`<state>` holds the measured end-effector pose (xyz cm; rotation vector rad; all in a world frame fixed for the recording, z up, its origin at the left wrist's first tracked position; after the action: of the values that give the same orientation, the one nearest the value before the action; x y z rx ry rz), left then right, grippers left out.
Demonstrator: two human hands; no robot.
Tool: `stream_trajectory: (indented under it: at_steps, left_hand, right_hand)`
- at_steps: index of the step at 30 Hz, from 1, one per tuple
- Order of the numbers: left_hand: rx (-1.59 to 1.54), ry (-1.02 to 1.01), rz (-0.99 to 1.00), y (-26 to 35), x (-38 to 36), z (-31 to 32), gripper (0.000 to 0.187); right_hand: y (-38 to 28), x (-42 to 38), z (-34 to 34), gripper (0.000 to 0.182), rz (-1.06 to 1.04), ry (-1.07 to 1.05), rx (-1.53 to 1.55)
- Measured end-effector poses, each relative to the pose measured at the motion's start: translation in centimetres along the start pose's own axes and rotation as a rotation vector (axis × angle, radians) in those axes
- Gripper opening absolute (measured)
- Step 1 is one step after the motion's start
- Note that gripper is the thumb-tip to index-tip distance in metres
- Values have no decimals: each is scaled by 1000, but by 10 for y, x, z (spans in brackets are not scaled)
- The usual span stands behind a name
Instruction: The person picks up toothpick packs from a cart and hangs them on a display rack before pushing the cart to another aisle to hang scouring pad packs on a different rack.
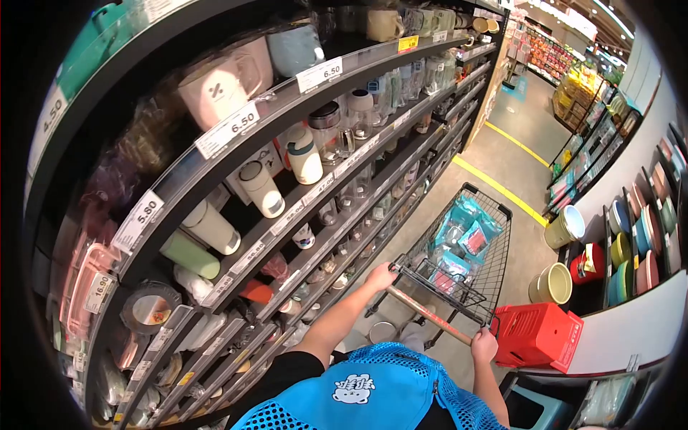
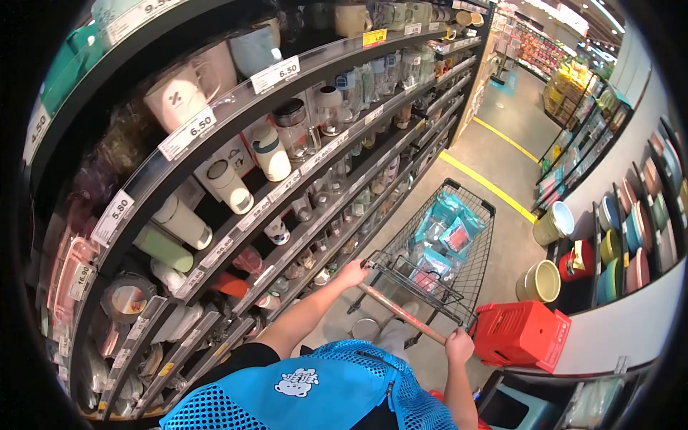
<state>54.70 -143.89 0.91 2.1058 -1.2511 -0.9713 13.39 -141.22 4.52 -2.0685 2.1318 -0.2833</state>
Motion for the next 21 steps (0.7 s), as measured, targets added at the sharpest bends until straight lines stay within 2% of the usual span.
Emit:
stream_trajectory:
  at_steps: [5, 8, 16, 21]
  left_hand:
    - [-6, -8, 0, 48, 56, 14, 37]
    - [48, 53, 62, 73, 102, 30, 37]
    - [65, 17, 79, 153, 214, 64, 31]
    - [72, 0, 26, 192, 278, 89, 34]
  right_hand:
    - [16, 67, -3, 17, 12, 10, 15]
    - [23, 116, -5, 17, 20, -6, 35]
    - [61, 244, -4, 20, 19, -84, 63]
    - [76, 319, -7, 22, 16, -109, 63]
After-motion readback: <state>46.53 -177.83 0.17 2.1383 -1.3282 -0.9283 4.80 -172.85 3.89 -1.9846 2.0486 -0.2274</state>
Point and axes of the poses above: each hand's wrist, its own x-axis towards the middle knuckle, its own z-axis out of the palm, y = z × x, the point moved 2 cm from there along x, towards the middle knuckle
